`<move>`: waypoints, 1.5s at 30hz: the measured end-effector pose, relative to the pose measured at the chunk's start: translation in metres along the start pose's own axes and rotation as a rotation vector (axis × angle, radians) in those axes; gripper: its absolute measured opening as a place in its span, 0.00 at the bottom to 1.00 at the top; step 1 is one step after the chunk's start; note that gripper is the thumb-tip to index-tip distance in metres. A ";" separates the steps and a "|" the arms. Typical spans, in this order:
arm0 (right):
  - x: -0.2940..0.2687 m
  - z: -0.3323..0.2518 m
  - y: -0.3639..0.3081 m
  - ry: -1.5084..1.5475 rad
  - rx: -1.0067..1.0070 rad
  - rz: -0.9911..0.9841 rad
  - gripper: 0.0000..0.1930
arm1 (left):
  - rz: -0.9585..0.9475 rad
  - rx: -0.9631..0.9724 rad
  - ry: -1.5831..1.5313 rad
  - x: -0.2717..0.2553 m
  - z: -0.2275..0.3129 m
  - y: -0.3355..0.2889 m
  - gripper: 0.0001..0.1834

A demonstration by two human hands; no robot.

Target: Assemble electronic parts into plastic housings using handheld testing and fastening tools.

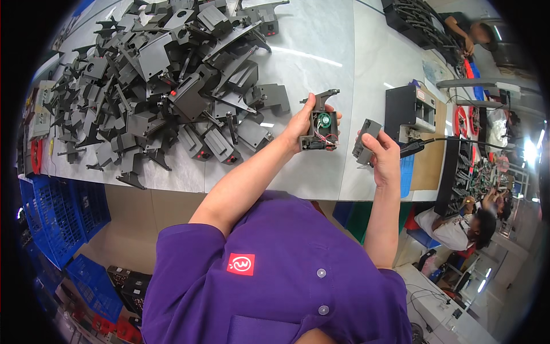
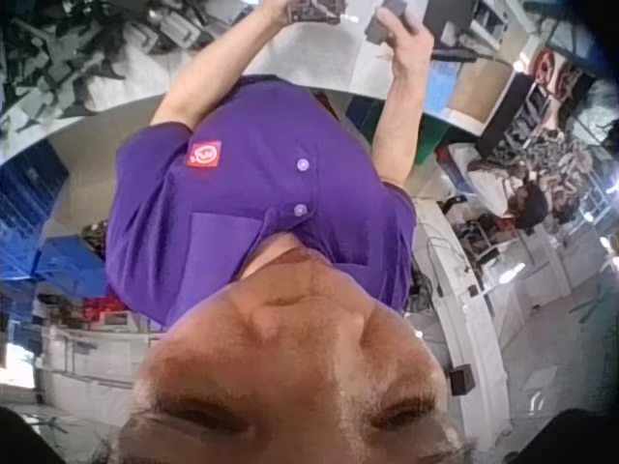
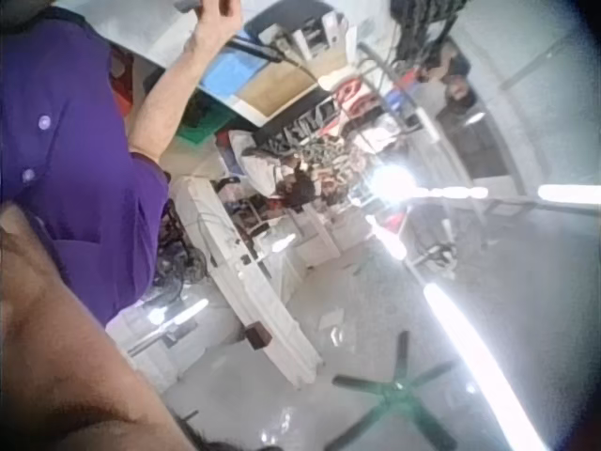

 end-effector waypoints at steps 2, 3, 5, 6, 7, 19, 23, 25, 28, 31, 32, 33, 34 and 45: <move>-0.001 0.006 0.000 0.008 0.010 0.021 0.19 | -0.003 -0.007 -0.002 0.001 0.000 -0.003 0.34; -0.001 0.008 0.000 0.001 0.018 0.029 0.19 | -0.009 -0.015 -0.004 0.001 0.000 -0.004 0.34; -0.002 0.013 0.000 -0.004 0.025 0.038 0.19 | -0.020 -0.019 -0.022 -0.003 -0.003 -0.001 0.34; -0.002 0.016 0.000 0.011 0.044 0.045 0.22 | -0.033 -0.023 -0.042 -0.004 -0.004 0.000 0.33; -0.003 0.018 0.000 0.026 0.063 0.054 0.25 | -0.033 -0.025 -0.040 -0.004 -0.004 0.000 0.33; -0.008 0.065 0.003 -0.114 0.095 0.118 0.22 | -0.168 -0.043 -0.098 -0.002 -0.007 -0.002 0.34; -0.006 0.083 0.004 -0.242 0.053 0.078 0.21 | -0.167 -0.054 -0.121 -0.003 -0.008 -0.001 0.34; -0.004 0.088 0.003 -0.278 0.035 0.084 0.19 | -0.168 -0.059 -0.139 -0.004 -0.009 0.000 0.34; -0.004 0.101 0.004 -0.431 0.037 0.065 0.24 | -0.174 -0.071 -0.165 -0.004 -0.010 0.000 0.33; -0.003 0.107 0.004 -0.724 0.006 0.070 0.29 | -0.181 -0.073 -0.161 -0.005 -0.010 -0.001 0.33; -0.002 0.108 0.003 -0.772 0.038 0.063 0.30 | -0.179 -0.073 -0.162 -0.005 -0.010 -0.001 0.33; -0.001 0.110 0.002 -0.820 0.071 0.056 0.32 | -0.176 -0.073 -0.164 -0.005 -0.011 -0.001 0.33; 0.000 0.111 0.001 -0.820 0.071 0.057 0.32 | -0.177 -0.074 -0.163 -0.005 -0.011 -0.001 0.33; 0.008 0.118 -0.007 -1.018 -0.054 0.149 0.33 | -0.132 -0.066 -0.128 -0.008 -0.013 0.001 0.34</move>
Point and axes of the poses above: each hand's wrist, its own y-axis towards the middle knuckle, its own x-axis out of the palm, z = x × y, the point moved 5 cm from there along y, towards the middle knuckle, and after that the axes turned 8 degrees about -x, right-handed, at the moved point
